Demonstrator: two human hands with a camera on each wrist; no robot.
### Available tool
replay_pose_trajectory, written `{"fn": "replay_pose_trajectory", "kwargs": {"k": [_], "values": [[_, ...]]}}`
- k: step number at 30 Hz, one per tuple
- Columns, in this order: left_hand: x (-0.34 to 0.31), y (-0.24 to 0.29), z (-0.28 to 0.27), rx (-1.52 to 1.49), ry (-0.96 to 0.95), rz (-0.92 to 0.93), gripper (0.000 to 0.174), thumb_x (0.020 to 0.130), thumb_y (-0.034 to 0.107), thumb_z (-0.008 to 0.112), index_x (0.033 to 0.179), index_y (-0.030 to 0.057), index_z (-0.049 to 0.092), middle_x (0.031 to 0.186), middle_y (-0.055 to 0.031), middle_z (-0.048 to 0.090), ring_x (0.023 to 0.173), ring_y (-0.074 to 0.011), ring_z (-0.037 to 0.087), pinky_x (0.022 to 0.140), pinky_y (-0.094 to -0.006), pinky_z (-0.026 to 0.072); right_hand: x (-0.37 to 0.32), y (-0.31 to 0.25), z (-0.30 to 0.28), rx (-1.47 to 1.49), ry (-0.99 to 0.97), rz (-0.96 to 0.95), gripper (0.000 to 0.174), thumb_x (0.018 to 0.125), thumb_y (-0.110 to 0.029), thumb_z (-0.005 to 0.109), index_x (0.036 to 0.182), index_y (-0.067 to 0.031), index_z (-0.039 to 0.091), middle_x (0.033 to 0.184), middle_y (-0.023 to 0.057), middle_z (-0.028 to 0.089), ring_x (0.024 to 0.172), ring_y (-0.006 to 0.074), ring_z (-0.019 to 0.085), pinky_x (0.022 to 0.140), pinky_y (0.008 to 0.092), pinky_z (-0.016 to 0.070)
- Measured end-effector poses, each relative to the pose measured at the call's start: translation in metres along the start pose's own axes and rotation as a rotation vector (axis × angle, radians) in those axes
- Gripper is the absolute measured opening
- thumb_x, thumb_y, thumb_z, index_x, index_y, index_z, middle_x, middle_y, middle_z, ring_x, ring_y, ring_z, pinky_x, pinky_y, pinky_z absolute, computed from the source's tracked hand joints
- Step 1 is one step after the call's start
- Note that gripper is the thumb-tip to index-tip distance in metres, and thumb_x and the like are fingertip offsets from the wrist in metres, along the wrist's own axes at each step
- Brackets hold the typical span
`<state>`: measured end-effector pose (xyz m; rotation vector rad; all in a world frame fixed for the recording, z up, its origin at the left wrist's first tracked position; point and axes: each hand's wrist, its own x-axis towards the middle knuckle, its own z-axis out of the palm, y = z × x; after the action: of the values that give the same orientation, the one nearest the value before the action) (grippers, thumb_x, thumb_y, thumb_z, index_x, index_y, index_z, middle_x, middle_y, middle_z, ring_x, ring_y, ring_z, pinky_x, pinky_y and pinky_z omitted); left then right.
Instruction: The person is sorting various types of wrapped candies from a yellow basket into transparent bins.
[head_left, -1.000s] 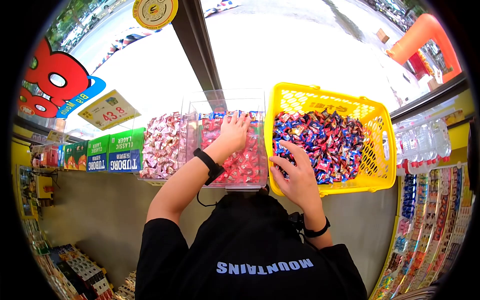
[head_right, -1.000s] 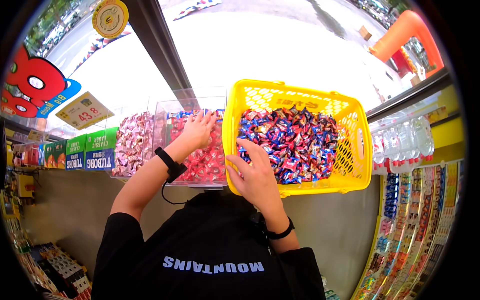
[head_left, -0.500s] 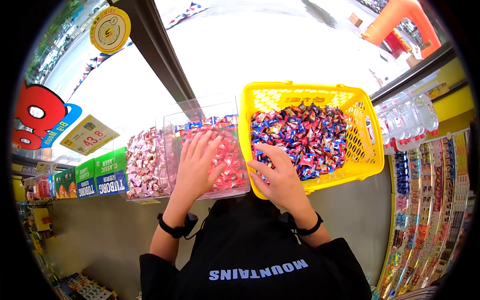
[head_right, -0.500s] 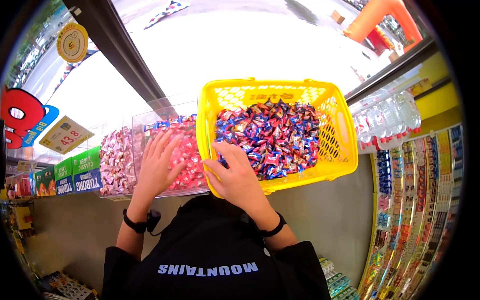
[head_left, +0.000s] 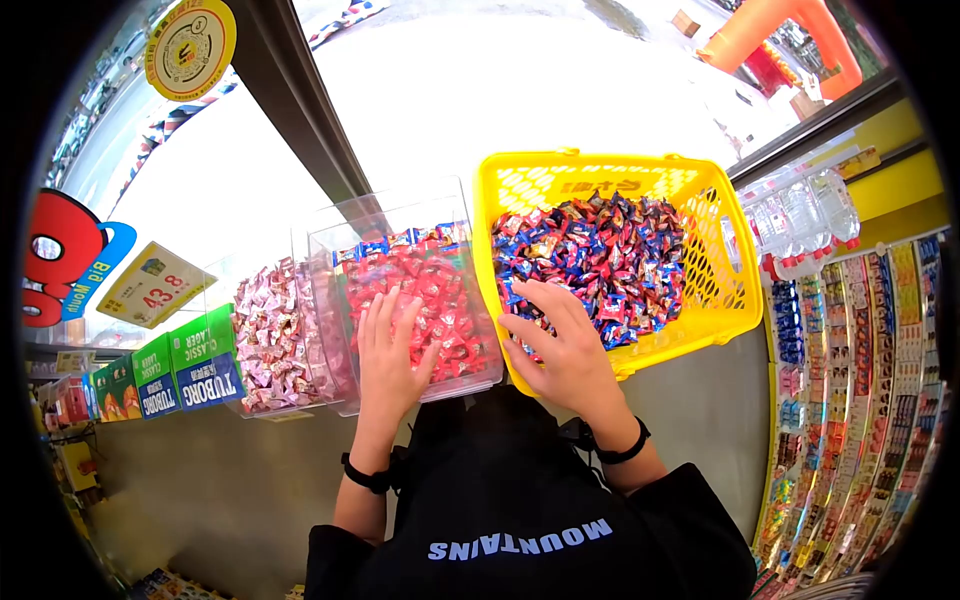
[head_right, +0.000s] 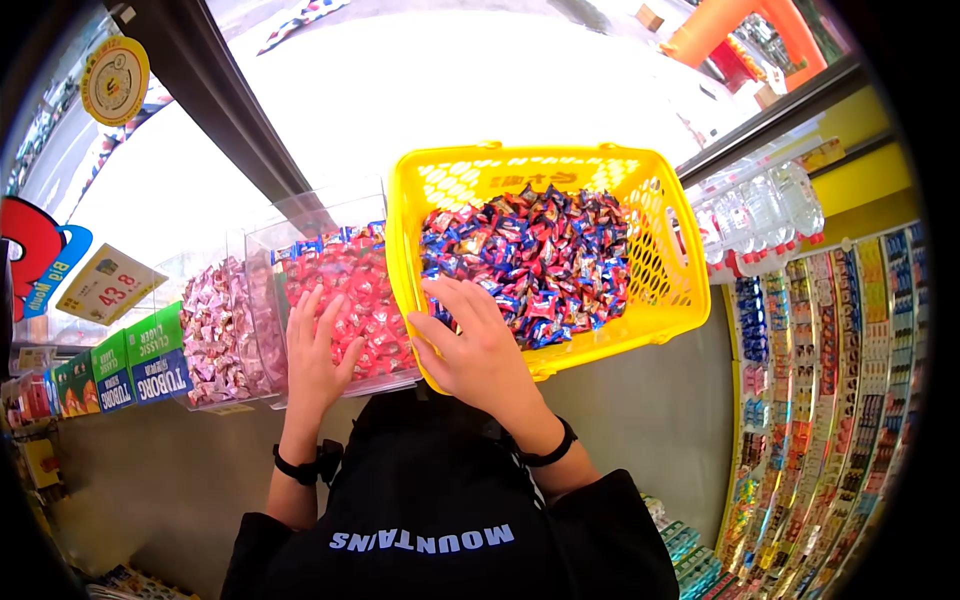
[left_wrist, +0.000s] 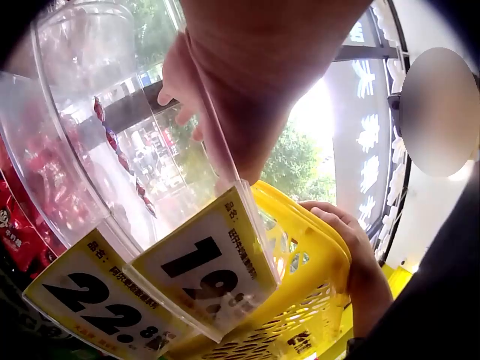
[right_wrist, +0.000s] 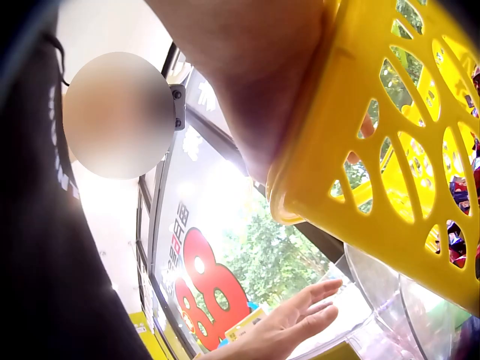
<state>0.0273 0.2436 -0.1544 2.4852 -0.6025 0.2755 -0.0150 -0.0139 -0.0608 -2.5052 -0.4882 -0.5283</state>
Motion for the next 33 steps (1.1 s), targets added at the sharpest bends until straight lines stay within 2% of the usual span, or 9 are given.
{"fn": "replay_pose_trajectory", "kwargs": {"k": [3, 15, 19, 23, 24, 27, 28, 31, 33], "values": [[0.002, 0.004, -0.004, 0.081, 0.011, 0.038, 0.069, 0.089, 0.025, 0.082, 0.151, 0.0102, 0.058, 0.163, -0.0183, 0.049, 0.153, -0.0426, 0.041, 0.127, -0.0582, 0.0307, -0.001, 0.000, 0.002, -0.018, 0.016, 0.014, 0.029, 0.087, -0.012, 0.082, 0.114, -0.0074, 0.073, 0.134, 0.0184, 0.064, 0.128, 0.0392, 0.063, 0.113, 0.0535, 0.0490], [0.000, 0.002, -0.005, -0.051, -0.030, 0.141, 0.067, 0.088, 0.018, 0.078, 0.151, 0.0097, 0.057, 0.161, -0.0195, 0.050, 0.153, -0.0430, 0.042, 0.127, -0.0579, 0.0314, -0.008, -0.002, 0.008, -0.119, 0.111, 0.180, 0.030, 0.086, -0.009, 0.080, 0.115, -0.0044, 0.074, 0.130, 0.0166, 0.068, 0.122, 0.0383, 0.066, 0.106, 0.0494, 0.0537], [-0.001, 0.002, -0.006, -0.062, -0.035, 0.146, 0.066, 0.088, 0.023, 0.081, 0.150, 0.0111, 0.059, 0.161, -0.0186, 0.050, 0.152, -0.0408, 0.043, 0.127, -0.0594, 0.0308, -0.009, 0.001, 0.009, -0.132, 0.121, 0.167, 0.030, 0.087, -0.009, 0.081, 0.116, -0.0073, 0.075, 0.135, 0.0146, 0.069, 0.123, 0.0356, 0.067, 0.103, 0.0469, 0.0552], [-0.002, 0.010, -0.010, -0.067, -0.006, 0.152, 0.065, 0.089, 0.020, 0.081, 0.149, 0.0096, 0.059, 0.161, -0.0195, 0.050, 0.151, -0.0436, 0.043, 0.126, -0.0585, 0.0317, -0.009, -0.001, 0.011, -0.152, 0.138, 0.114, 0.029, 0.086, -0.009, 0.082, 0.114, -0.0070, 0.075, 0.130, 0.0140, 0.070, 0.120, 0.0367, 0.067, 0.103, 0.0465, 0.0556], [-0.001, 0.013, -0.011, -0.076, -0.003, 0.143, 0.064, 0.089, 0.022, 0.081, 0.148, 0.0098, 0.060, 0.160, -0.0194, 0.051, 0.151, -0.0428, 0.043, 0.127, -0.0590, 0.0311, -0.007, -0.002, 0.011, -0.134, 0.180, 0.072, 0.022, 0.086, -0.009, 0.080, 0.107, -0.0055, 0.071, 0.121, 0.0139, 0.068, 0.115, 0.0360, 0.066, 0.100, 0.0480, 0.0547], [0.005, 0.029, -0.015, -0.148, 0.029, 0.137, 0.062, 0.089, 0.024, 0.082, 0.146, 0.0094, 0.063, 0.158, -0.0193, 0.053, 0.151, -0.0424, 0.044, 0.127, -0.0606, 0.0309, -0.010, -0.003, 0.003, -0.154, 0.196, 0.021, 0.022, 0.087, -0.010, 0.080, 0.107, -0.0059, 0.071, 0.122, 0.0141, 0.068, 0.117, 0.0359, 0.066, 0.101, 0.0502, 0.0538], [0.007, 0.037, -0.016, -0.179, 0.043, 0.137, 0.061, 0.089, 0.024, 0.083, 0.144, 0.0091, 0.064, 0.157, -0.0193, 0.053, 0.150, -0.0426, 0.045, 0.127, -0.0611, 0.0311, -0.013, -0.002, 0.000, -0.121, 0.161, 0.028, 0.024, 0.087, -0.011, 0.080, 0.109, -0.0060, 0.071, 0.126, 0.0146, 0.067, 0.121, 0.0363, 0.064, 0.105, 0.0519, 0.0523], [0.013, 0.062, -0.017, -0.164, 0.155, 0.239, 0.057, 0.088, 0.025, 0.083, 0.141, 0.0085, 0.066, 0.155, -0.0190, 0.055, 0.147, -0.0428, 0.048, 0.126, -0.0635, 0.0321, -0.024, 0.004, -0.024, -0.097, 0.150, 0.010, 0.026, 0.087, -0.012, 0.080, 0.110, -0.0061, 0.072, 0.130, 0.0147, 0.066, 0.126, 0.0370, 0.063, 0.109, 0.0521, 0.0508], [0.019, 0.087, -0.016, -0.180, 0.164, 0.284, 0.053, 0.089, 0.022, 0.082, 0.137, 0.0086, 0.068, 0.154, -0.0194, 0.056, 0.147, -0.0433, 0.049, 0.125, -0.0637, 0.0326, -0.037, 0.020, -0.042, -0.100, 0.148, 0.020, 0.026, 0.087, -0.013, 0.081, 0.111, -0.0067, 0.073, 0.134, 0.0148, 0.065, 0.128, 0.0372, 0.061, 0.111, 0.0524, 0.0500]]}}
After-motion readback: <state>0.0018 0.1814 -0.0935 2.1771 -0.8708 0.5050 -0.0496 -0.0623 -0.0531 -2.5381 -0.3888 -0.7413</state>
